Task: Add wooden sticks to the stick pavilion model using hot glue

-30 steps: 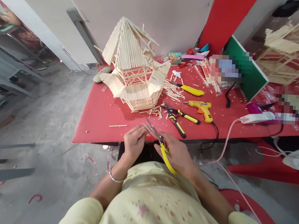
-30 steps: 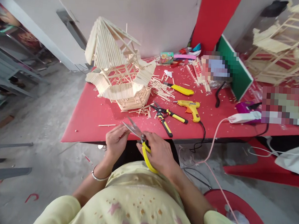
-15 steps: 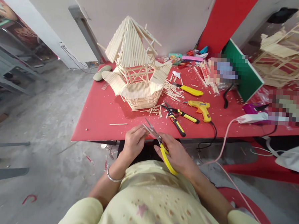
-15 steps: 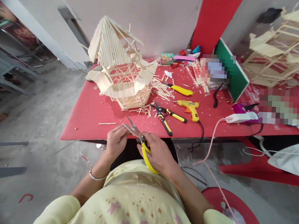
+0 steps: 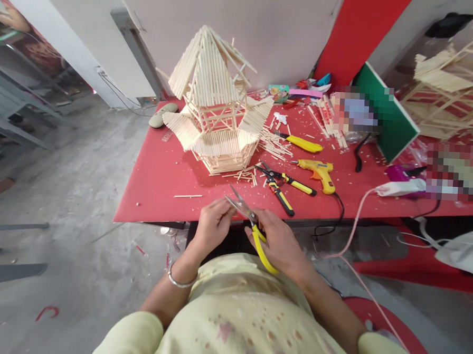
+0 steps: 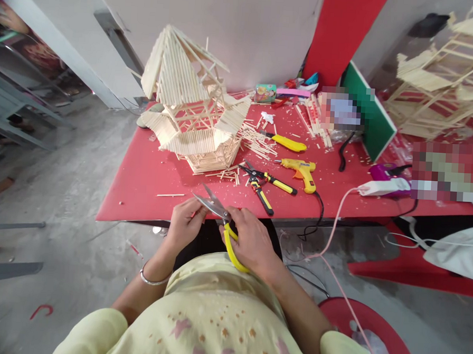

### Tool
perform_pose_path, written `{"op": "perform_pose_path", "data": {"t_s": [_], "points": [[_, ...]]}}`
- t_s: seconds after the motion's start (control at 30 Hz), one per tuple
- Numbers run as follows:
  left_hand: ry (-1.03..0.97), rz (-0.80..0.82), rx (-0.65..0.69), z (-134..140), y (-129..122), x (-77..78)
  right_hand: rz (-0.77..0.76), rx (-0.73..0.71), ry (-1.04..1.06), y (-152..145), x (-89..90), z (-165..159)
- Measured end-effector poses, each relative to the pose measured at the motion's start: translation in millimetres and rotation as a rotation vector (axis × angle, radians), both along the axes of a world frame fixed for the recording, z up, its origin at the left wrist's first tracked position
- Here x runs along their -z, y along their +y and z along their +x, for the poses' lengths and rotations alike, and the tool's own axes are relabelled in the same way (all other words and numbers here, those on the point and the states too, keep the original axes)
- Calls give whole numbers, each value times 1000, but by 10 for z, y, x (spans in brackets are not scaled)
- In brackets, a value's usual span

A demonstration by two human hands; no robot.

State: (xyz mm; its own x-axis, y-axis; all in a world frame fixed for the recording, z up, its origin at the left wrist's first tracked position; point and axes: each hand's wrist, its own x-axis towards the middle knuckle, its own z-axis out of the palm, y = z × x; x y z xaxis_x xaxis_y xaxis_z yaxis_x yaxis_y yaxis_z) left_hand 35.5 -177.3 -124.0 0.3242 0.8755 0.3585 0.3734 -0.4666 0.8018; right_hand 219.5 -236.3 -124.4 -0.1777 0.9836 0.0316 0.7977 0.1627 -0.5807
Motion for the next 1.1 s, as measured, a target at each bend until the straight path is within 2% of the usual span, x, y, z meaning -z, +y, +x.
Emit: {"op": "perform_pose_path", "data": {"t_s": [0.13, 0.23, 0.3, 0.37, 0.5, 0.57, 0.63, 0.7, 0.8, 0.87, 1.0, 1.1], "points": [[-33, -51, -62, -19, 26, 32, 12, 27, -31, -1, 12, 28], [-235, -94, -295, -77, 71, 48, 29, 95, -117, 113, 44, 23], [-403, -55, -470, -109, 92, 33, 35, 117, -208, 286, 76, -63], [-469, -2, -538, -108, 92, -3, 40, 89, -274, 525, 98, -234], [-449, -57, -406, -33, 64, -60, 104, -36, -260, 969, 56, -590], [-484, -149, -330, -14, 75, -42, 141, -77, -253, 1052, 28, -584], [-538, -250, -281, -20, 114, 7, 181, -49, -269, 1019, 42, -374], [-584, -331, -258, -22, 169, 72, 233, 85, -336, 915, 93, -2], [-612, -424, -196, 48, 265, 169, 97, 228, -503, 757, 150, 596], [-622, -486, -120, 155, 335, 223, -25, 220, -573, 705, 145, 842], [-671, -593, -43, 392, 454, 306, -63, 205, -661, 734, 100, 904], [-697, -629, -41, 474, 482, 342, -85, 264, -582, 770, 112, 890]]}}
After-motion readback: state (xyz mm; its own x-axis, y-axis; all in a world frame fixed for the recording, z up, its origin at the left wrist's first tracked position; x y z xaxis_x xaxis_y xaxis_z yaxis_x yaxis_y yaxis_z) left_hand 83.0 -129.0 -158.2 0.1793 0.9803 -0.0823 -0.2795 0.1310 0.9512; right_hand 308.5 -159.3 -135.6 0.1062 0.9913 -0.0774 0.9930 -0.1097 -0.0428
